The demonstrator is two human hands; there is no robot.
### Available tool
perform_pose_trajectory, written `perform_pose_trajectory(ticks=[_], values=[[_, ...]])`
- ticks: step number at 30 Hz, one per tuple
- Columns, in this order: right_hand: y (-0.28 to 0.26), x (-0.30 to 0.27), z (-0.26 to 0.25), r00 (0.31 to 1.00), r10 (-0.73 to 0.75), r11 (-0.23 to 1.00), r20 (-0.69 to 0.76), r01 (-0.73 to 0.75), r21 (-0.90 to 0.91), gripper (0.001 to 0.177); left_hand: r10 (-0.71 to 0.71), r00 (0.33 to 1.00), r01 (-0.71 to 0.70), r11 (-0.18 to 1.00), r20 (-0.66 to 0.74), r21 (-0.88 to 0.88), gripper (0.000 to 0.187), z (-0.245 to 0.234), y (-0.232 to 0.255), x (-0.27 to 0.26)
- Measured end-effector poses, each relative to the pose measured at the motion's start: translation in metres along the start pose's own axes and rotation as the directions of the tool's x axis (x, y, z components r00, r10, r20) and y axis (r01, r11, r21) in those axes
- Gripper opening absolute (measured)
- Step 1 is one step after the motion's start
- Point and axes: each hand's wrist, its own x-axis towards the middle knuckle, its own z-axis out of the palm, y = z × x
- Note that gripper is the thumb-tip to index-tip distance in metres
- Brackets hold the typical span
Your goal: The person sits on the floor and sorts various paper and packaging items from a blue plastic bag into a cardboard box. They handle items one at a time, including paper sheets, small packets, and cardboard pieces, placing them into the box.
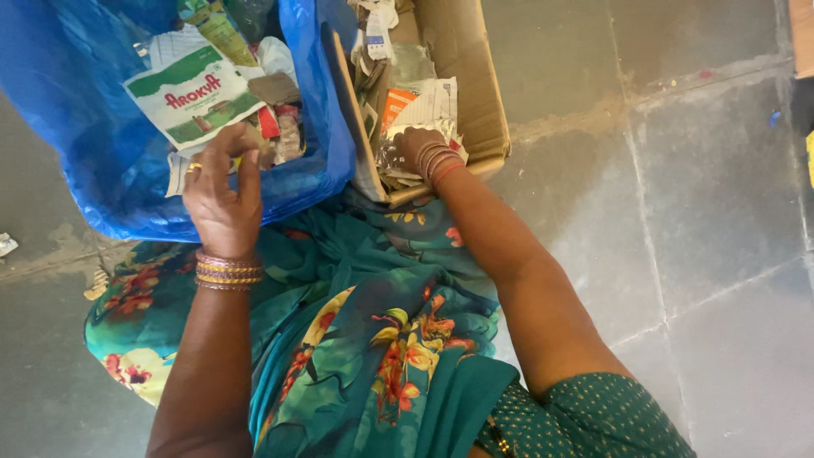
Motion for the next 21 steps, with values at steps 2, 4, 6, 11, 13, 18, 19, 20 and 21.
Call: perform_pose_trajectory(ticks=[2,4,6,11,13,18,19,20,21], values=[[0.002,0.000,0.004,1.000,0.012,1.000,-0.008,-0.012,0.023,0.028,-0.024,0.999,0.025,0.998,0.021,-0.059,0.028,0.003,0.000,-0.001],[0.004,-0.001,0.008,0.999,0.002,1.000,-0.036,-0.001,0.025,0.027,-0.011,0.999,0.014,0.996,0.032,-0.086,0.027,0.004,0.000,-0.001],[0.005,-0.001,0.009,0.996,-0.032,0.999,-0.085,0.032,0.006,0.027,0.040,0.999,-0.037,0.996,0.031,-0.080,0.026,0.007,0.000,0.000],[0.009,0.000,0.007,0.969,0.010,0.995,-0.247,0.014,0.098,0.091,-0.001,0.996,0.013,0.990,0.084,-0.142,0.026,0.014,-0.001,-0.004],[0.012,0.002,0.003,0.935,-0.051,0.995,-0.350,0.079,0.066,0.113,-0.017,0.995,0.033,0.987,0.100,-0.157,0.026,0.017,-0.002,-0.005],[0.015,0.007,0.000,1.000,-0.022,0.996,-0.003,0.023,0.090,0.094,0.007,0.994,0.008,0.992,0.113,-0.124,0.025,0.020,-0.003,-0.010],[0.015,0.009,0.001,0.999,-0.035,0.996,-0.017,0.037,0.079,0.086,0.005,0.994,0.008,0.993,0.113,-0.118,0.024,0.019,-0.004,-0.010],[0.016,0.007,0.006,0.999,-0.042,0.997,-0.029,0.044,0.070,0.078,0.006,0.993,0.008,0.993,0.117,-0.117,0.024,0.019,-0.004,-0.010],[0.018,0.006,0.011,0.998,-0.049,0.997,-0.040,0.051,0.061,0.070,0.007,0.993,0.008,0.993,0.121,-0.117,0.023,0.020,-0.004,-0.011]])
